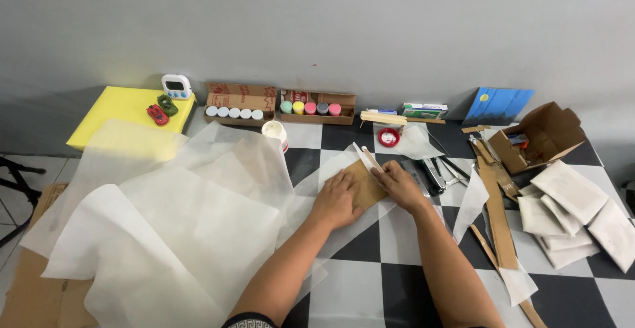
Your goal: Folding white paper around a cardboard base and securing it using a stapler on a workspace.
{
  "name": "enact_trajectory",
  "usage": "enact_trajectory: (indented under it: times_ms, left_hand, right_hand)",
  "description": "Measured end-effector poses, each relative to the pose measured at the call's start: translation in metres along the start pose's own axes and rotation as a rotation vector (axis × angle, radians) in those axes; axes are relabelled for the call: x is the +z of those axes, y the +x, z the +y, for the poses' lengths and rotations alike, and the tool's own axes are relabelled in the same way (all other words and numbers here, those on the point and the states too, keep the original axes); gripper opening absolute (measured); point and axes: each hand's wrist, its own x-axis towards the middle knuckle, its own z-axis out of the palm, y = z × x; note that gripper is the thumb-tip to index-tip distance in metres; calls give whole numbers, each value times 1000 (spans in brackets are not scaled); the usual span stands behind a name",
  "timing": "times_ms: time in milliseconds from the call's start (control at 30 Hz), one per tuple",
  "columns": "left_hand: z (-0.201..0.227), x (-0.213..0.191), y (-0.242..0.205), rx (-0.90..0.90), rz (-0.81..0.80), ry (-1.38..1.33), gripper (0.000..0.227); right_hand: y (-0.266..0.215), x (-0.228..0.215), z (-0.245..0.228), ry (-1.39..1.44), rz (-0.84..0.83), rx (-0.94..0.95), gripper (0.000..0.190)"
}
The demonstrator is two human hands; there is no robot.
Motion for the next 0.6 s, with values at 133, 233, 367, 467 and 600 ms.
enact_trajectory:
  times_ms: [133, 233, 367, 467, 600]
  left_hand:
    - [14, -6, 11, 16, -1, 45, 70]
    - [6, 13, 26, 7, 47, 138, 68]
    - [9, 5, 20, 10, 87, 88, 67]
    - [16, -10, 17, -16, 76, 56, 66]
    - [13, -6, 21, -32, 57, 63, 66]
  right_hand:
    - [2, 1, 3, -18, 4, -2, 15]
    - [13, 5, 19, 13, -7, 0, 15]
    - [4, -1, 23, 222, 166, -20, 14]
    - [-1, -14, 34, 207, 360, -52, 18]
    - [-15, -22, 37, 150, 448, -60, 25]
